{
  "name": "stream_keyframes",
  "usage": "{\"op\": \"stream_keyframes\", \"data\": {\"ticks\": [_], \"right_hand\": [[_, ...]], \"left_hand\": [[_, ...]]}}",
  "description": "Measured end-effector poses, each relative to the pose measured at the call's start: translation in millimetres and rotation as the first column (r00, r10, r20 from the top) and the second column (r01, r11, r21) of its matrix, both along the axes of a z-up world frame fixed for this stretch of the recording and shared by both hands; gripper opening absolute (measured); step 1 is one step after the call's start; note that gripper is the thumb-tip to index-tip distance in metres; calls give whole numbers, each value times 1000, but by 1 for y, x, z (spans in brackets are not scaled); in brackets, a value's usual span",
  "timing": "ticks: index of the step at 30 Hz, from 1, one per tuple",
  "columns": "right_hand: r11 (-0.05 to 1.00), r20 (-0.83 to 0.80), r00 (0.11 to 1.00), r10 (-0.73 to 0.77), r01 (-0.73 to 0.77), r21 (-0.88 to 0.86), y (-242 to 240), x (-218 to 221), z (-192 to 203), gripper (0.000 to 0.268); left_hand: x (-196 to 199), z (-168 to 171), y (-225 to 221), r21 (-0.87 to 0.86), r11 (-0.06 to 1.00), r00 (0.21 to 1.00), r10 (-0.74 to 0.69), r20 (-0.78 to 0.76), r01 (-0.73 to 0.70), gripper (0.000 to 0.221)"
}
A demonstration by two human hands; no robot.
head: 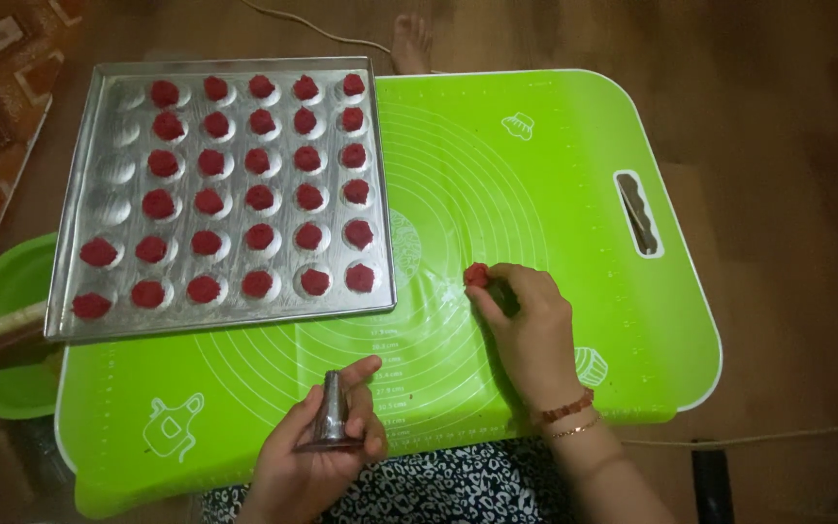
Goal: Shaping small pieces of red dough using hands and a metal piping tip and placing them on a tray.
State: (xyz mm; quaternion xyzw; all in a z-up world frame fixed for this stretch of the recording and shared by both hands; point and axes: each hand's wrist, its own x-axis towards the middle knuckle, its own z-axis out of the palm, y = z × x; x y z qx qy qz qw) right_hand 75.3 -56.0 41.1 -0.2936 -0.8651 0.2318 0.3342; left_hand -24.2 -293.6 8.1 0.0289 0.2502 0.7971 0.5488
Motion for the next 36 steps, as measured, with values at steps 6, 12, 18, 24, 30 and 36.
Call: {"op": "stream_keyframes", "data": {"ticks": [6,12,18,24,30,36], "right_hand": [[1000,8,1000,-5,5,-19,0,1,3,21],[999,20,1000,-11,12,-49,0,3,4,29],[981,129,992,-8,33,-193,6,10,9,63],[969,198,977,76,-26,-245,10,18,20,58],[966,251,959,133,-69,-247,22,13,34,46],[969,178,984,24,21,-247,5,9,23,32]], "left_hand": [[-1,3,-1,33,999,1000,-17,-2,17,57],[0,1,0,98,995,1000,-22,10,21,56],[-1,1,0,67,997,998,-37,42,34,58],[2,-3,6,67,998,998,4,62,-8,55],[2,-1,11,38,999,996,30,81,-33,52],[4,2,11,42,998,996,48,70,-51,50]]}}
